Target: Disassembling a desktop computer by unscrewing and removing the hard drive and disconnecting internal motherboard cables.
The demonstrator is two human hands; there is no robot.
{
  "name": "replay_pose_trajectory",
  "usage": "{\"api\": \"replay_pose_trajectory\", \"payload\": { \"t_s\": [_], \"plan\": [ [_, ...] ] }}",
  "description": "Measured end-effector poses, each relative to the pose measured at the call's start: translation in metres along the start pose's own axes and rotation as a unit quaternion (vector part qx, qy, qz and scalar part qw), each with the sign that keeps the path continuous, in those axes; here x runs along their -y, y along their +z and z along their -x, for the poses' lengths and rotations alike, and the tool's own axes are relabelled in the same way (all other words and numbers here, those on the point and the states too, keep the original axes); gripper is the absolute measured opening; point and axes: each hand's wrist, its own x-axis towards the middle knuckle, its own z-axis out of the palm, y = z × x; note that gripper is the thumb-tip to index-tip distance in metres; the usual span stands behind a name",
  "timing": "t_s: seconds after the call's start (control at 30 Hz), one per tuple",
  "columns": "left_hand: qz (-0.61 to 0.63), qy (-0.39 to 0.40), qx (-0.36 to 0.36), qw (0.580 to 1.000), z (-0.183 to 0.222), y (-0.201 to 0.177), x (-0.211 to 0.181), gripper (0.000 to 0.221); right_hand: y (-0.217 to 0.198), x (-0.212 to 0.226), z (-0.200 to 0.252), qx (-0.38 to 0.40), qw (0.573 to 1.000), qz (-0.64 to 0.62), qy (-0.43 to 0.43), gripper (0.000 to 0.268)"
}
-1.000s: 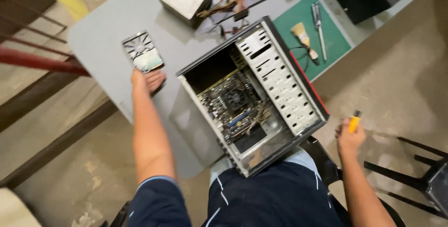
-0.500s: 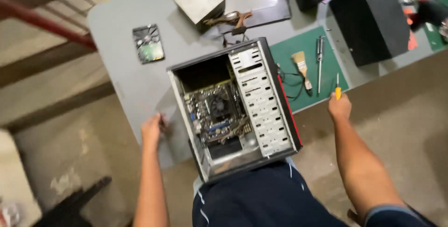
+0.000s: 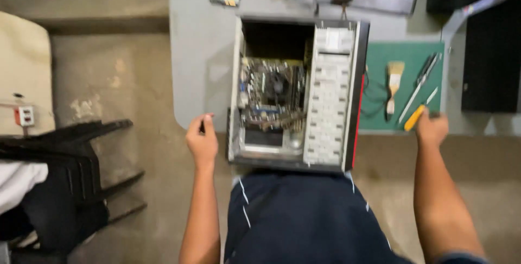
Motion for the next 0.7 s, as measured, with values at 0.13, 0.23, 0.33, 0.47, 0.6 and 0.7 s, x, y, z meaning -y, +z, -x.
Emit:
{"api": "replay_pose_trajectory", "payload": {
  "t_s": [0.13,0.23,0.33,0.47,0.6,0.7],
  "plan": [
    [-0.040,0.242,0.041,0.969,-0.032,0.000,-0.083,0.020,-0.019,0.014,0.037,0.001,0.996,-0.048,0.075,0.035],
    [-0.007,0.392,0.137,0.910,-0.032,0.032,-0.103,0.006,-0.011,0.009,0.064,-0.064,0.992,-0.104,0.019,0.027],
    [0.077,0.427,0.215,0.875,-0.023,0.083,-0.090,0.004,-0.017,0.059,0.105,-0.119,0.968,-0.215,-0.048,0.010],
    [-0.229,0.151,0.469,0.839,-0.021,0.128,-0.079,0.023,-0.046,0.122,0.154,-0.110,0.935,-0.270,-0.199,0.004],
    [-0.210,0.081,0.471,0.853,-0.024,0.167,-0.020,0.010,-0.067,0.181,0.192,-0.021,0.916,-0.265,-0.302,0.006],
    [-0.252,0.065,0.481,0.837,-0.028,0.192,0.030,0.009,-0.069,0.236,0.234,0.043,0.883,-0.270,-0.381,0.010]
  ]
}}
